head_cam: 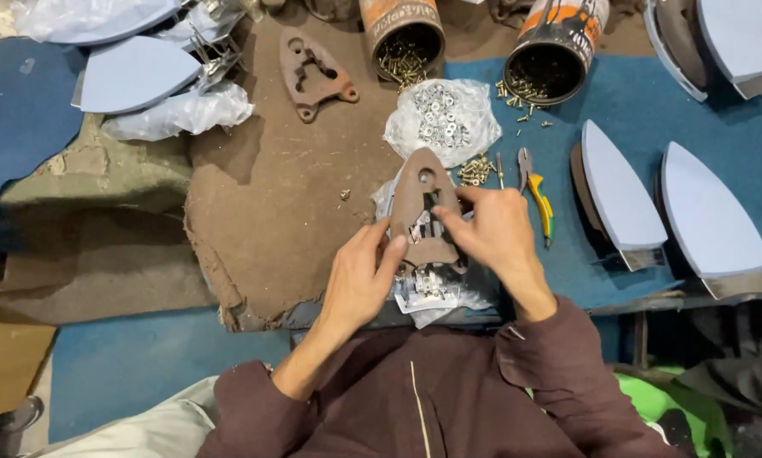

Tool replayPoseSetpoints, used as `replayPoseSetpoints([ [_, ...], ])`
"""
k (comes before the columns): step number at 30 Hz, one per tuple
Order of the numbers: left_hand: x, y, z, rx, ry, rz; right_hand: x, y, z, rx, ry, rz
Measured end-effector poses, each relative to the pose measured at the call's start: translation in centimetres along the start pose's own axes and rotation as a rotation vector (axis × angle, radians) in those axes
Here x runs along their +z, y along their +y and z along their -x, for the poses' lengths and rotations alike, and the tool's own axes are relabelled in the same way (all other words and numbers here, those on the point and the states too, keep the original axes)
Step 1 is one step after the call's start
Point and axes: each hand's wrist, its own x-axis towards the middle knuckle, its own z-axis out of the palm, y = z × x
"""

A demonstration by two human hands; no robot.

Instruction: The person assembles a clothes iron by placing a metal base plate onto a plastic housing. They use a screwdriver to tighten screws into the base plate and then use pliers to adjust internal components.

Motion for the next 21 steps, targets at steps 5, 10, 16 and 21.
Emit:
replayPoseSetpoints([
  [5,1.5,-2.1,0.9,-0.088,-0.064,-0.049,2.6,0.4,0.2,0.123,-0.113,0.038],
  [10,2.4,-1.9,1.3,-0.149,-0.053,-0.035,1.6,-0.5,0.3,0.200,-0.149,0.025],
  [16,4.7,-3.8,1.9,-0.038,0.121,-0.134,3.4,2.5,0.4,0.107,-0.152,0.067],
  [21,5.7,-5.4,2.8,0.098,0.349,-0.158,1.1,5.2,0.2,-0.004,-0.067,0.068],
])
